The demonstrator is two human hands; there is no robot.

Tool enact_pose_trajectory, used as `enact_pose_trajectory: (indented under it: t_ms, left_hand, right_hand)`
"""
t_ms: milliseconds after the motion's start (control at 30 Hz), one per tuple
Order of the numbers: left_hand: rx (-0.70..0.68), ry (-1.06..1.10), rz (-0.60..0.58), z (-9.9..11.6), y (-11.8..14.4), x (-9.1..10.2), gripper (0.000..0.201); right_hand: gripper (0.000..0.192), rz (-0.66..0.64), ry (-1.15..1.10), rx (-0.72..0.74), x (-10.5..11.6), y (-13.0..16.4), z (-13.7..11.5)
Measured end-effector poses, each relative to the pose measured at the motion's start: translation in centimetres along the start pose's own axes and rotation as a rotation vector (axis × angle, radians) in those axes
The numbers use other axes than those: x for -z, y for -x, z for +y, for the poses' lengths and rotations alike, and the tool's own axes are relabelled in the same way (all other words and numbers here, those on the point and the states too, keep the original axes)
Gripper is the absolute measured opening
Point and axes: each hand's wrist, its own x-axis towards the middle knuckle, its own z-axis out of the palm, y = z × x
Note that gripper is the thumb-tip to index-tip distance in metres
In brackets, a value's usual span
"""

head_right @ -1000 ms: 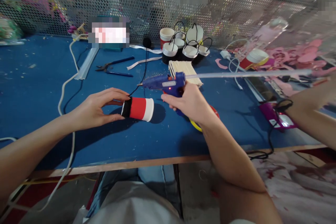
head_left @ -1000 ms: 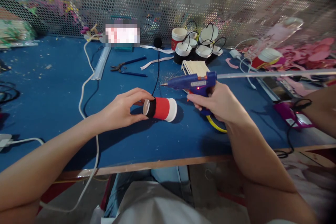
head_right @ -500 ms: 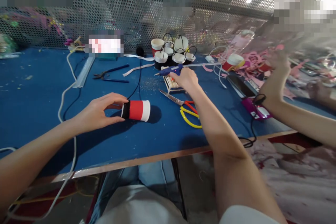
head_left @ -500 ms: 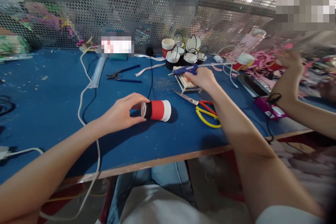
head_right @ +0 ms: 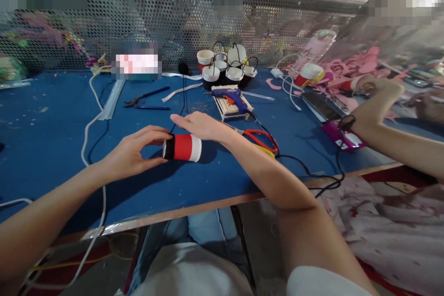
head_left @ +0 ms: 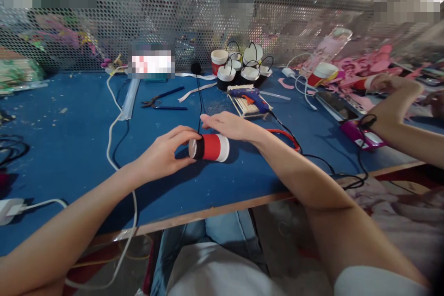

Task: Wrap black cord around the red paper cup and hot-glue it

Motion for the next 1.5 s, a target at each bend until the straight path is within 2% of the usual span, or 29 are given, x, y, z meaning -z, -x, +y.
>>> enact_pose_trajectory:
  t_ms: [67, 100, 300, 400, 533, 633, 833, 1233, 1500]
  left_hand:
    - [-0.005, -0.036, -0.015, 0.1, 0.0, 0.0, 0.036]
    - [-0.007, -0.051, -0.02, 0.2, 0.1, 0.0, 0.036]
    - [-0.012, -0.042, -0.04, 0.5, 0.1, -0.1, 0.036]
    - [0.015, 0.075, -0.012, 0.5, 0.2, -0.2, 0.041]
    - [0.167, 0.234, 0.022, 0.3, 0.3, -0.4, 0.057]
    - [0.23, 0.28, -0.021, 0.3, 0.2, -0.4, 0.052]
    - [0.261, 0.349, -0.047, 0.3, 0.2, -0.5, 0.05]
    - [0.058, 0.257, -0.038, 0.3, 0.2, -0.7, 0.043]
    - [-0.085, -0.076, 0.022, 0.4, -0.1, -0.5, 0.035]
  right_hand:
    - [0.052, -0.092, -0.139, 0.005, -0.8, -0.2, -0.6]
    - [0.049, -0.091, -0.187, 0.013, -1.0, -0.2, -0.9]
    - [0.024, 0.165, -0.335, 0.05, -1.5, 0.7, -1.4]
    - [0.021, 0.191, -0.435, 0.06, -1.2, 1.5, -1.3]
    - [0.021, 0.261, -0.5, 0.139, -0.6, 2.3, -0.9]
    - [0.023, 0.313, -0.503, 0.173, -0.5, 2.5, -0.5]
    - [0.024, 0.318, -0.459, 0.16, -0.9, 2.1, 0.1]
    - [0.024, 0.325, -0.325, 0.216, -1.6, 1.9, -0.1]
    - [0.018, 0.35, -0.203, 0.185, -3.0, 1.7, 0.4]
